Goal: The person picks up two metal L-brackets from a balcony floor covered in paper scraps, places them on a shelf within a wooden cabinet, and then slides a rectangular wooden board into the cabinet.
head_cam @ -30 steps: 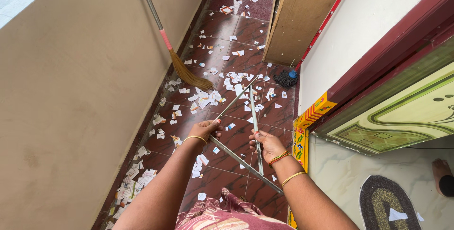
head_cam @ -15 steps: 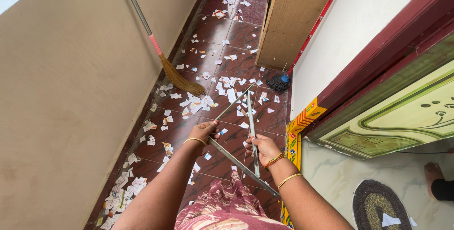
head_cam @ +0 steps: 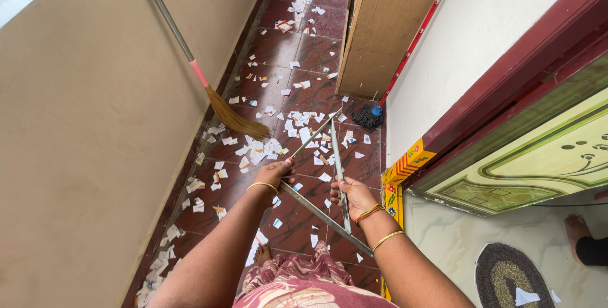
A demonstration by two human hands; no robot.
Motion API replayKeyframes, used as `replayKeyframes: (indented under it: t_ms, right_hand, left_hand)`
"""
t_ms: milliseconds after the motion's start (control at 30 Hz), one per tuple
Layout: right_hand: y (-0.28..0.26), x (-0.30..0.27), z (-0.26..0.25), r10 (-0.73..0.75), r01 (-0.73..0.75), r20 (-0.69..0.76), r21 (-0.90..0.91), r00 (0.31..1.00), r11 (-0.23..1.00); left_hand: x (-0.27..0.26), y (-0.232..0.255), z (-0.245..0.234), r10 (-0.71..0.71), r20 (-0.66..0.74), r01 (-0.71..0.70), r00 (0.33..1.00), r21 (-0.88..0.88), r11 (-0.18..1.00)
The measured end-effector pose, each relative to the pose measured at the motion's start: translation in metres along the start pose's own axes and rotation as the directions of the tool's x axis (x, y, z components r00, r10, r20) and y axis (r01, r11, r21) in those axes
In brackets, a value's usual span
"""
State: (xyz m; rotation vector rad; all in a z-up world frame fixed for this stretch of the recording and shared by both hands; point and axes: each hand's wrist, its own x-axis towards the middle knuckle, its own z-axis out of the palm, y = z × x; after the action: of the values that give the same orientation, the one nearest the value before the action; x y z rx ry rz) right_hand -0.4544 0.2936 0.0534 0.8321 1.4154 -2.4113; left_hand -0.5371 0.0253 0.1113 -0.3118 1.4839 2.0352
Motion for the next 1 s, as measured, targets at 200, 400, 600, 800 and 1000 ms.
replayKeyframes:
  t_ms: [200,400,600,800,1000]
  right_hand:
    - [-0.02,0.028,0.025,-0.044,0.044,-0.014,0.01,0.999,0.999]
    - [-0.034,0.053,0.063,-0.079,0.079,-0.019,0.02,0.997,0.997]
    - [-0.041,0.063,0.102,-0.081,0.081,-0.029,0.017,0.996,0.997]
    - [-0.037,0.07,0.133,-0.092,0.092,-0.03,0.011,0.995,0.996]
    - [-0.035,0.085,0.152,-0.078,0.078,-0.018,0.038,0.997,0.996]
  left_hand:
    - [0.051,0.037,-0.014,-0.019,0.031,0.018,0.999,0.025,1.0]
    - [0.082,0.075,-0.035,0.001,0.013,-0.002,1.0,0.104,0.995]
    - [0.093,0.096,-0.057,0.075,0.046,-0.08,0.996,0.125,0.989]
    - [0.093,0.115,-0.077,0.115,0.009,-0.115,0.993,0.123,0.986]
    - [0.102,0.123,-0.099,0.13,-0.057,-0.118,0.99,0.182,0.976]
